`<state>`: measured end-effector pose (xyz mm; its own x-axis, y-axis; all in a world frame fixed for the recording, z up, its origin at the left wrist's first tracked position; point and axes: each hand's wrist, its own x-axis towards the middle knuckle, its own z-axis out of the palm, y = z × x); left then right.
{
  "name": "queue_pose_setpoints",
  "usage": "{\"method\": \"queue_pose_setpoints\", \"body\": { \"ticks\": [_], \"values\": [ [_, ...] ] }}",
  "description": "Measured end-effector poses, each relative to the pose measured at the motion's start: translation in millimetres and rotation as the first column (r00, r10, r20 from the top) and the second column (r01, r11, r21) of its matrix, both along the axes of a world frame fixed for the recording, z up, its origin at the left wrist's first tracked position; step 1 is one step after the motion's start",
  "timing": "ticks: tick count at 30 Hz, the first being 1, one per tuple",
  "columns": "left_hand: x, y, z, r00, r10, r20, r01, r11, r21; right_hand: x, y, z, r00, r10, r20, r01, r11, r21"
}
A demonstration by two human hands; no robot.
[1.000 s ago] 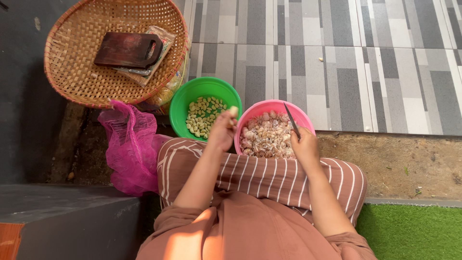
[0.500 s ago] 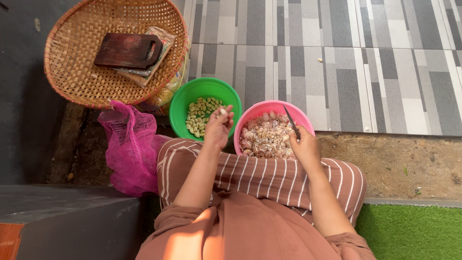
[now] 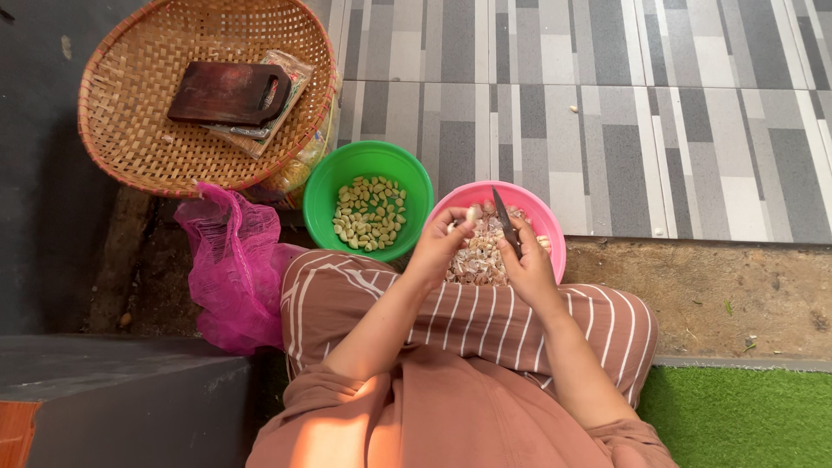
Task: The person sits on the ground peeling garlic. They hold a clove in one hand and a small knife in the other, cutting and stripping the papery skin off each clove, dropping peeled cloves into a green bowl and discarded skins and unpeeled cloves into a pink bowl.
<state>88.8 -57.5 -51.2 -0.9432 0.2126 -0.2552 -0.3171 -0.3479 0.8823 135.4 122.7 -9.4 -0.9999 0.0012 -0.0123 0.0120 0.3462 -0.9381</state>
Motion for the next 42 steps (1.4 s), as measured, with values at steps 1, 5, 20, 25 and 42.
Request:
{"method": "queue_pose_setpoints", "body": {
  "ticks": [1,5,20,25,42],
  "values": [
    [2.4,2.4,3.9,0.999,-0.012,-0.046,0.012,1.0,0.002,0.8,-2.1,0.8,0.999,0.023,-0.049,-0.026,0.997,-0.071],
    [12.0,9.2,21.4,0.989,-0.047,-0.142,0.054,0.998,0.045,2.0,-6.1,3.0,0.984,0.09,-0.156,-0.119,0.976,-0.183],
    [15.7,11.5,14.3,0.99,0.061,-0.124,-0.041,0.987,0.154,7.5,-12.6,7.2,0.993,0.02,-0.119,-0.03,0.996,-0.079],
    [19.2,13.7,14.9,0.982,0.068,-0.177,-0.044,0.99,0.136,9.7,-16.3,11.9,0.996,0.013,-0.085,-0.019,0.998,-0.066],
    [24.5,13.4,25.1,0.877,-0.036,-0.479,-0.13,0.942,-0.309,14.0,-21.0,0.7,0.997,0.01,-0.078,-0.004,0.997,0.076]
  ]
}}
